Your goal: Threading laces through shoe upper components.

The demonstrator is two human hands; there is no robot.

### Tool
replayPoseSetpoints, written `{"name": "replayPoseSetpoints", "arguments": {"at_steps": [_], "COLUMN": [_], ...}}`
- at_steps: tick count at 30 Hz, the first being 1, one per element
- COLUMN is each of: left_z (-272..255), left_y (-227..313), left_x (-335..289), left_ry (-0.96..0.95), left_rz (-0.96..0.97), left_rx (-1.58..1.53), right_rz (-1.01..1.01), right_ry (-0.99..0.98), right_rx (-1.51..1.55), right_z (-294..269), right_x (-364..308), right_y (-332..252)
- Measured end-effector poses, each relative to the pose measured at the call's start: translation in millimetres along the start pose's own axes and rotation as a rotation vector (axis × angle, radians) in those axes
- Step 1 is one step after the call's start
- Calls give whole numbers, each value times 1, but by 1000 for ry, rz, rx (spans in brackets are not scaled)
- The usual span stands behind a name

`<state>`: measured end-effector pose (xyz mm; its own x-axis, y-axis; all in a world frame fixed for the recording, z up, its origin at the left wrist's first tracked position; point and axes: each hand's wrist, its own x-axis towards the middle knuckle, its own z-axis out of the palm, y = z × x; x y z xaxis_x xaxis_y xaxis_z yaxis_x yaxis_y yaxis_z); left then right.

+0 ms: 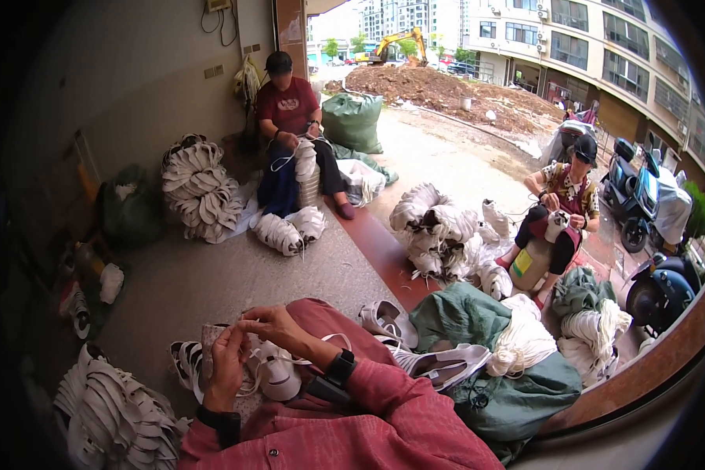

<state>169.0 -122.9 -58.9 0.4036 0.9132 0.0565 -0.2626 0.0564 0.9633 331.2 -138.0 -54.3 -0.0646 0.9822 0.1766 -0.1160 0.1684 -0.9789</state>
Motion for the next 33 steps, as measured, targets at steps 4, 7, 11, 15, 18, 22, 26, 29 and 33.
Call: {"name": "replayPoseSetpoints", "arguments": {"at_steps": [4,7,11,15,18,22,26,29,33], "left_z": [-5,-8,-13,-20,-27,-13,-17,-22,-28], "left_y": [-3,-6,-10,-19,-28,-4,-23,-67,-66], "left_x": [1,2,-1,-2,-1,-25,-33,-25,-14], "left_ry": [-28,-17,-28,-46,20,254,-686,-876,-982], "left_rz": [-1,-5,-4,-3,104,696,528,775,552], "left_rx": [65,54,64,109,218,798,802,867,799], "right_rz": [-123,-86,-89,-110,51,231,294,339,378], "right_ry": [-35,-74,-141,-159,-84,10,20,60,124], "right_rx": [-12,19,5,-82,-68,216,359,197,-68], "right_z": [-1,-1,0,-2,9,7,-12,-13,-32], "right_x": [6,9,13,16,11,14,27,24,40], "right_y": [8,6,5,13,1,-24,-28,-53,-71]}}
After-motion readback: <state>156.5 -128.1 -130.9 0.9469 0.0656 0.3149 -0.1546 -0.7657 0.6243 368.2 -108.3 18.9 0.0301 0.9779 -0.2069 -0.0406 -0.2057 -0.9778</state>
